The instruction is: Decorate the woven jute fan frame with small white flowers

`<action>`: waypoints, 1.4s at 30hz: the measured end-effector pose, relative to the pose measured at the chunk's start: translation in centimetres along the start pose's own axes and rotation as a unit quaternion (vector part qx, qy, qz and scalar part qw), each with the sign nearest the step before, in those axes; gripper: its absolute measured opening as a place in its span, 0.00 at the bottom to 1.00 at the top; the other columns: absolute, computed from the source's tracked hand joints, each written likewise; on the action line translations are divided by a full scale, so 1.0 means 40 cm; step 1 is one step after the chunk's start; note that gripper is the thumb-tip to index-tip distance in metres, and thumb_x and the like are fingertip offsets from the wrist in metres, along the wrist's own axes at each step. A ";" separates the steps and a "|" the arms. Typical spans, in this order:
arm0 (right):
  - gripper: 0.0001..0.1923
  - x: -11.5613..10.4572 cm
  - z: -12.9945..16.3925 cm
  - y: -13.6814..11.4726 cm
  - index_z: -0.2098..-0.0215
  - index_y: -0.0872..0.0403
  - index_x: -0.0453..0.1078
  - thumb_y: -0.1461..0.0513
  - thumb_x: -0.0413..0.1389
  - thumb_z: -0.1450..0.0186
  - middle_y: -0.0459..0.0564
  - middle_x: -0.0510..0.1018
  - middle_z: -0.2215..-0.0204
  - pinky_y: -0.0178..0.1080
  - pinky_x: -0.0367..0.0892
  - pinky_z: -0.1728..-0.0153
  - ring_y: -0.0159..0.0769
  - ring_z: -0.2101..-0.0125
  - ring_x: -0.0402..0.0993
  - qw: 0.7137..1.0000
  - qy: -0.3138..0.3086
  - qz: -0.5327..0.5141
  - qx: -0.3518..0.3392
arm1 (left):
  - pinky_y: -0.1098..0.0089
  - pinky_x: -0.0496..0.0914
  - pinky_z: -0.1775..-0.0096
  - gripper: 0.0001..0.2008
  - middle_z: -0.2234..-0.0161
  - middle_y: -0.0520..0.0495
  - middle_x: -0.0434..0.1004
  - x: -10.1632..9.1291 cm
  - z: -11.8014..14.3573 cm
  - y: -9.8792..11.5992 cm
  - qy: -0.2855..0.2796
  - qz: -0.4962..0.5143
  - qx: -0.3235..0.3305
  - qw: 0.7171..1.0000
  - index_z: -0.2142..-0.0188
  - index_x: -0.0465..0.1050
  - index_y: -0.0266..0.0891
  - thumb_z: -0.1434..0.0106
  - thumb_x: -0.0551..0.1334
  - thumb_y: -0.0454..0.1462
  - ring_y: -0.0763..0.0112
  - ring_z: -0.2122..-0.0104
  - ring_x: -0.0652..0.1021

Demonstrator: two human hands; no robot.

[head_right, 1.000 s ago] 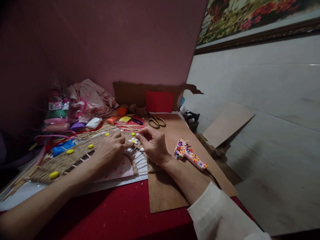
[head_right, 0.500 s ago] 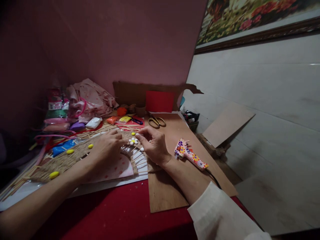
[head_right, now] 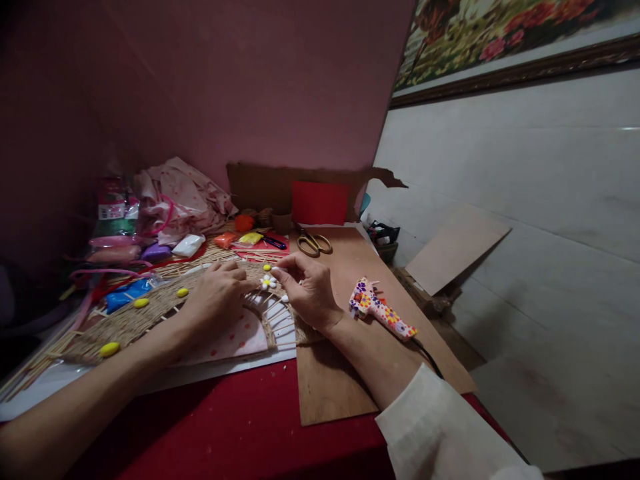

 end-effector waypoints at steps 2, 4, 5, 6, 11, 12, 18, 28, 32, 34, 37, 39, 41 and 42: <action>0.05 0.000 0.000 -0.002 0.69 0.54 0.68 0.60 0.58 0.39 0.44 0.72 0.77 0.33 0.65 0.76 0.28 0.77 0.68 1.000 0.000 0.002 -0.002 | 0.61 0.59 0.60 0.12 0.71 0.44 0.76 -0.002 0.000 -0.001 0.003 0.001 -0.004 1.000 0.63 0.78 0.45 0.42 0.58 0.30 0.58 0.63 0.68; 0.06 0.000 -0.001 -0.003 0.70 0.54 0.68 0.60 0.58 0.39 0.44 0.72 0.77 0.33 0.65 0.76 0.28 0.77 0.68 1.000 -0.001 0.004 -0.005 | 0.61 0.59 0.61 0.13 0.70 0.44 0.76 0.001 -0.001 0.005 0.004 0.000 0.003 1.000 0.62 0.78 0.45 0.41 0.57 0.31 0.58 0.64 0.68; 0.06 0.000 -0.001 -0.003 0.70 0.54 0.68 0.60 0.57 0.39 0.44 0.72 0.77 0.33 0.65 0.76 0.28 0.77 0.67 1.000 -0.002 0.005 -0.007 | 0.61 0.59 0.62 0.13 0.70 0.44 0.75 0.003 -0.001 0.009 0.006 -0.002 0.008 1.000 0.62 0.78 0.45 0.41 0.57 0.31 0.58 0.64 0.68; 0.06 0.000 -0.001 -0.004 0.70 0.55 0.68 0.59 0.57 0.39 0.44 0.71 0.78 0.33 0.65 0.76 0.28 0.77 0.67 1.000 -0.002 0.005 -0.008 | 0.61 0.59 0.62 0.13 0.70 0.44 0.75 0.005 0.000 0.012 0.008 -0.004 0.011 1.000 0.62 0.78 0.45 0.41 0.57 0.31 0.58 0.64 0.68; 0.06 0.000 -0.001 -0.009 0.70 0.55 0.68 0.59 0.57 0.39 0.44 0.71 0.78 0.33 0.65 0.76 0.28 0.78 0.67 1.000 -0.001 0.012 -0.019 | 0.61 0.59 0.63 0.13 0.71 0.44 0.74 0.001 0.002 0.013 0.022 -0.005 0.011 1.000 0.62 0.78 0.45 0.40 0.56 0.31 0.58 0.65 0.68; 0.06 0.000 -0.001 -0.010 0.70 0.55 0.68 0.60 0.57 0.39 0.44 0.71 0.77 0.33 0.65 0.76 0.28 0.77 0.67 1.000 0.000 0.013 -0.021 | 0.61 0.59 0.63 0.13 0.71 0.44 0.74 -0.003 0.002 0.013 0.026 -0.004 0.010 1.000 0.62 0.78 0.46 0.40 0.56 0.31 0.58 0.65 0.68; 0.05 -0.001 -0.001 -0.015 0.69 0.55 0.69 0.60 0.57 0.39 0.44 0.72 0.77 0.33 0.65 0.76 0.28 0.77 0.68 0.999 0.000 0.017 -0.027 | 0.61 0.58 0.63 0.14 0.71 0.45 0.73 -0.001 0.000 0.017 0.022 -0.012 0.015 1.000 0.60 0.77 0.50 0.40 0.57 0.33 0.58 0.65 0.68; 0.05 -0.001 -0.001 -0.009 0.69 0.55 0.68 0.60 0.58 0.39 0.44 0.71 0.77 0.33 0.65 0.75 0.28 0.77 0.68 1.000 0.000 0.008 -0.024 | 0.60 0.58 0.61 0.14 0.71 0.45 0.75 -0.012 0.001 -0.017 0.018 0.002 -0.040 0.999 0.65 0.79 0.45 0.43 0.57 0.30 0.57 0.63 0.69; 0.05 0.000 -0.001 -0.010 0.70 0.55 0.68 0.60 0.58 0.39 0.44 0.72 0.77 0.33 0.65 0.75 0.28 0.76 0.68 1.000 -0.001 0.003 -0.026 | 0.60 0.58 0.62 0.14 0.71 0.44 0.76 0.005 0.002 -0.011 0.001 0.009 -0.035 0.999 0.67 0.79 0.45 0.42 0.55 0.30 0.57 0.63 0.69; 0.06 0.000 -0.001 -0.011 0.70 0.55 0.68 0.60 0.57 0.39 0.44 0.71 0.77 0.33 0.65 0.76 0.27 0.77 0.67 1.000 -0.001 0.006 -0.025 | 0.60 0.58 0.62 0.15 0.71 0.45 0.76 0.013 0.001 -0.003 0.002 0.014 -0.026 1.000 0.64 0.79 0.45 0.42 0.55 0.30 0.57 0.63 0.69; 0.06 -0.002 -0.001 -0.011 0.69 0.55 0.69 0.60 0.57 0.39 0.44 0.71 0.77 0.33 0.65 0.76 0.27 0.77 0.67 1.000 0.000 0.011 -0.021 | 0.59 0.58 0.62 0.14 0.72 0.45 0.76 0.018 -0.001 0.001 0.000 0.020 -0.024 1.000 0.63 0.78 0.45 0.42 0.55 0.31 0.57 0.63 0.69; 0.06 -0.002 0.000 -0.011 0.69 0.55 0.69 0.60 0.58 0.39 0.44 0.71 0.77 0.33 0.65 0.76 0.28 0.77 0.67 1.000 0.001 0.011 -0.020 | 0.59 0.58 0.62 0.14 0.72 0.44 0.77 0.014 -0.002 -0.001 0.001 0.027 -0.028 0.999 0.64 0.79 0.44 0.42 0.55 0.31 0.56 0.63 0.69; 0.06 -0.002 0.000 -0.011 0.69 0.55 0.69 0.60 0.57 0.39 0.44 0.71 0.77 0.33 0.65 0.76 0.28 0.77 0.67 1.000 0.001 0.009 -0.020 | 0.59 0.58 0.62 0.15 0.71 0.44 0.77 0.005 -0.002 -0.007 0.007 0.034 -0.040 0.999 0.66 0.79 0.43 0.42 0.54 0.30 0.57 0.63 0.69; 0.06 -0.002 0.000 -0.011 0.69 0.55 0.69 0.60 0.57 0.39 0.44 0.71 0.77 0.33 0.65 0.76 0.28 0.77 0.67 1.000 0.001 0.008 -0.020 | 0.59 0.58 0.62 0.15 0.71 0.43 0.77 0.002 -0.001 -0.011 0.010 0.038 -0.049 0.998 0.67 0.79 0.43 0.42 0.54 0.29 0.57 0.62 0.70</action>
Point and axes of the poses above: each hand's wrist, its own z-axis away from the middle knuckle, its own x-axis out of the palm, y = z × x, the point moved 10 cm from there along -z, towards the middle knuckle
